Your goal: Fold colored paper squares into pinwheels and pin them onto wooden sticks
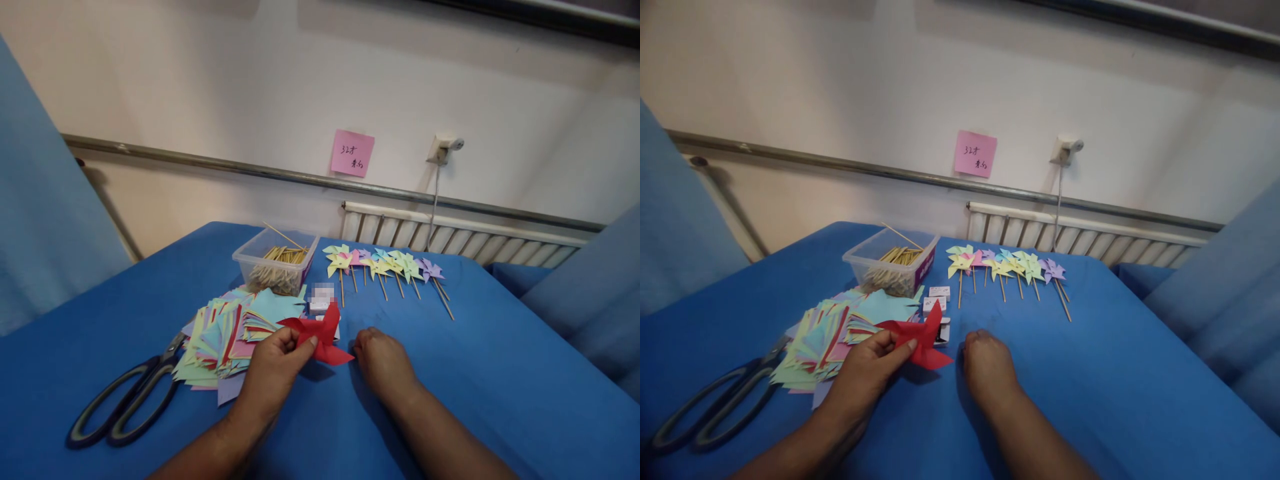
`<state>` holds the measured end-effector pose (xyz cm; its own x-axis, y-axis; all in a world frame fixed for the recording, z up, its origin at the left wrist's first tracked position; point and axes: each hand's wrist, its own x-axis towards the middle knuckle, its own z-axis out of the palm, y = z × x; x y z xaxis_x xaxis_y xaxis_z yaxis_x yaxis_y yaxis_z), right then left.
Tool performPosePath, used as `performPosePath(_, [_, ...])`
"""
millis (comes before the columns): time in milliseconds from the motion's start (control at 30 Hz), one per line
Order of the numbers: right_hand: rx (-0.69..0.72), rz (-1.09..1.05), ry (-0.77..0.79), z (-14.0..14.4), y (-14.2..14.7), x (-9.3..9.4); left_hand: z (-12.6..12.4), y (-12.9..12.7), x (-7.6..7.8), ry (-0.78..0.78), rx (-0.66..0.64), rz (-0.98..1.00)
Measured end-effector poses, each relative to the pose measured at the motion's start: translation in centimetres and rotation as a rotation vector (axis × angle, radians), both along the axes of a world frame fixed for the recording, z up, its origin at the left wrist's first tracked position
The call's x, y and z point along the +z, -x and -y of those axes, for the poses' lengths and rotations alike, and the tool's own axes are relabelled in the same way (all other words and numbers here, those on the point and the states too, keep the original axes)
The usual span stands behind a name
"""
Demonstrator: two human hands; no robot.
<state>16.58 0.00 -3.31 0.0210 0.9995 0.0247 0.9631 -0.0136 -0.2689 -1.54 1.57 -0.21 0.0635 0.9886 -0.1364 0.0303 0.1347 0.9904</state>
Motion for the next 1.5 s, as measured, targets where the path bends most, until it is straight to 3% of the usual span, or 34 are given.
performPosePath(433, [0.084, -0.128, -0.003, -0.3, -1.6, -0.2, 0.3, -0.2, 0.6, 0.026, 0.031, 0.022])
performPosePath(800, [0.063, -0.007, 0.006, -0.3, -0.2, 0.3, 0.2, -0.3, 0.7, 0.016, 0.035, 0.015])
performPosePath(967, [0.045, 0.023, 0.005, -0.3, -0.6, 0.3, 0.2, -0.3, 0.8, 0.016, 0.037, 0.001])
performPosePath(1300, [0.156, -0.018, 0.019, -0.2, -1.4, 0.6, 0.1, -0.1, 0.4, 0.012, 0.013, 0.012])
performPosePath(1500, [0.106, -0.05, 0.001, -0.2, -2.7, 0.5, 0.4, -0.2, 0.6, 0.002, 0.027, 0.005])
